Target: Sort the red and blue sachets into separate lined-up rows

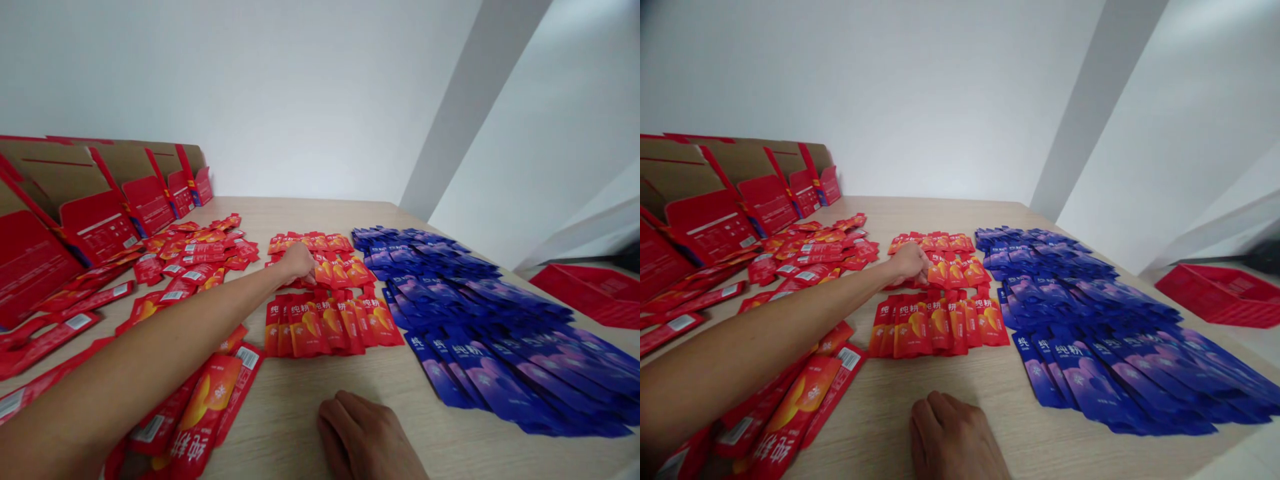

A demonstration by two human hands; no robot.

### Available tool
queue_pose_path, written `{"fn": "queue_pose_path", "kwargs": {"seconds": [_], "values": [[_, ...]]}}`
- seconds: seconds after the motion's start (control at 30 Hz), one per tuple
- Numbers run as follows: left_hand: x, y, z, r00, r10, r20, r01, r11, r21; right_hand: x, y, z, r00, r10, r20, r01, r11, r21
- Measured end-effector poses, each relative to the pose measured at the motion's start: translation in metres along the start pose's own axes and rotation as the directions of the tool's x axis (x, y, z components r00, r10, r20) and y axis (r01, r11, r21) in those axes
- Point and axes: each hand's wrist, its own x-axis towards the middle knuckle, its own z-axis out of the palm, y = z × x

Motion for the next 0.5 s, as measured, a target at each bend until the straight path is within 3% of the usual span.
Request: {"fn": "queue_pose_path", "kwargs": {"seconds": [0.13,0.23,0.3,0.37,0.43,0.5], "values": [[-0.020,0.008,-0.032,0.996,0.080,-0.039,-0.061,0.930,0.362,-0.001,-0.002,0.003,0.994,0.008,-0.105,-0.006,1.000,0.026],[-0.051,0.008,-0.065,0.986,0.168,-0.015,-0.135,0.842,0.523,0.002,-0.005,-0.004,0.999,0.013,-0.034,-0.012,0.999,0.031],[-0.080,0.002,-0.084,0.981,0.159,0.109,-0.193,0.791,0.581,0.003,-0.006,-0.009,1.000,0.016,0.011,-0.016,1.000,0.027],[-0.113,-0.009,-0.095,0.951,0.105,0.292,-0.273,0.729,0.628,0.004,-0.007,-0.012,0.999,0.023,0.027,-0.023,1.000,0.010],[-0.144,-0.023,-0.098,0.902,0.026,0.432,-0.334,0.675,0.658,0.003,-0.007,-0.011,0.999,0.031,0.031,-0.031,1.000,-0.002],[-0.167,-0.036,-0.094,0.880,-0.021,0.474,-0.355,0.634,0.687,0.000,-0.007,-0.007,0.998,0.045,0.034,-0.045,0.999,0.002]]}}
